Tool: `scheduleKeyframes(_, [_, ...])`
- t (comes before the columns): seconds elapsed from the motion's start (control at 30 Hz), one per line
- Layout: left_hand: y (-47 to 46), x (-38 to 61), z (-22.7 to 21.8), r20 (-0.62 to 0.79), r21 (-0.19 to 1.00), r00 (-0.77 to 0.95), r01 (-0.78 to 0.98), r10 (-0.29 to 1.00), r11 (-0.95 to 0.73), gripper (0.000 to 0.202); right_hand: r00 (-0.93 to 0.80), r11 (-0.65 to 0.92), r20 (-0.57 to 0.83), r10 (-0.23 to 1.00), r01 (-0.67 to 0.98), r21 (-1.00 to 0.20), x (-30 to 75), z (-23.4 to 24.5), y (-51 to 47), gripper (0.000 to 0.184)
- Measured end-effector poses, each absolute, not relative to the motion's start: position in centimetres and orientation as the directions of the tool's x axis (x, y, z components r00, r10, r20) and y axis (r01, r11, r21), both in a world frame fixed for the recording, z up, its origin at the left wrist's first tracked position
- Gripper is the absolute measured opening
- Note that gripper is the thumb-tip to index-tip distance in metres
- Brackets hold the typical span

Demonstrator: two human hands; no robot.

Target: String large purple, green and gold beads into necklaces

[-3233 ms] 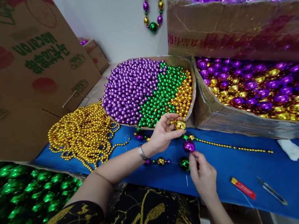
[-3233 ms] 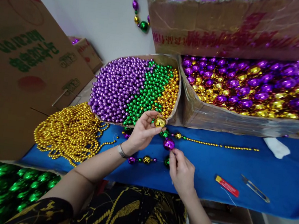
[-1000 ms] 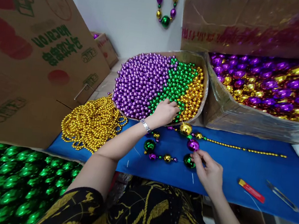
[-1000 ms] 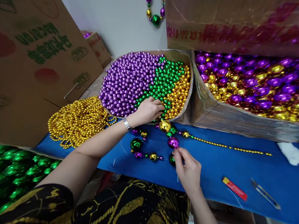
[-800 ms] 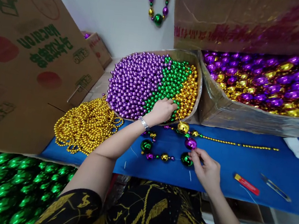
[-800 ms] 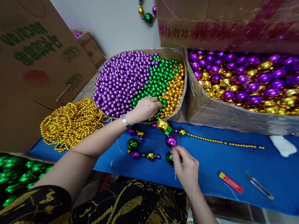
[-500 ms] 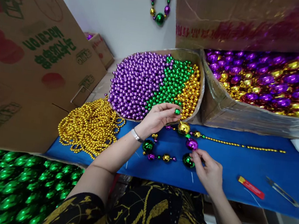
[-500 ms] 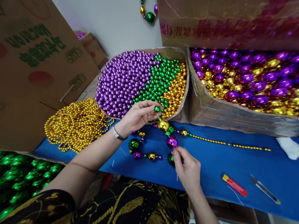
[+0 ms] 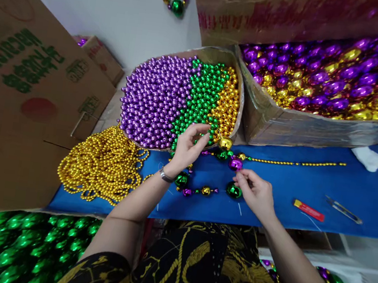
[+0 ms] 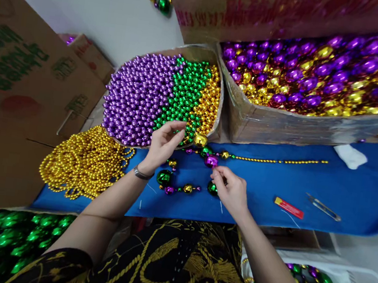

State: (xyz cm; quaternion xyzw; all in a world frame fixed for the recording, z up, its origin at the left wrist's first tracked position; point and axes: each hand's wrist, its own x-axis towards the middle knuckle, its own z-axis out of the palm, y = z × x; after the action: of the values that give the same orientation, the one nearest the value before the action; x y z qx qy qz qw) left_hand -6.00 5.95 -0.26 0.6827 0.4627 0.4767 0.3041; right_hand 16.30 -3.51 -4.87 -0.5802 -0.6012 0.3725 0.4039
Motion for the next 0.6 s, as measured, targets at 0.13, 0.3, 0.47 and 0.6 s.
scheduleKeyframes(0.13, [3.8,-3.6,-0.6,0.111,0.990,0.222,-0.112,0.969,-0.088,0.042,-0.033,-0.016,-0.027,0.999,0.312,-0.950,16.4,-4.9,-3.2,0.035])
scheduleKeyframes(0.3, [4.0,-2.3,-0.6,0.030,0.970,0.252,-0.240,0.967,0.032,0.061,-0.082,-0.019,-0.045,0.996,0.296,-0.955,16.6,-5.1,-2.9,0.036])
scheduleKeyframes(0.47, [4.6,-2.0,-1.0,0.039,0.980,0.259,-0.200,0.965,0.014,0.067,-0.094,-0.034,-0.063,0.994,0.284,-0.958,16.6,-5.0,-2.6,0.038])
scheduleKeyframes(0.6, [4.9,-1.9,-0.7,0.016,0.970,0.239,-0.240,0.971,0.043,0.063,-0.130,-0.100,-0.123,0.984,0.171,-0.980,16.5,-4.7,-2.0,0.045])
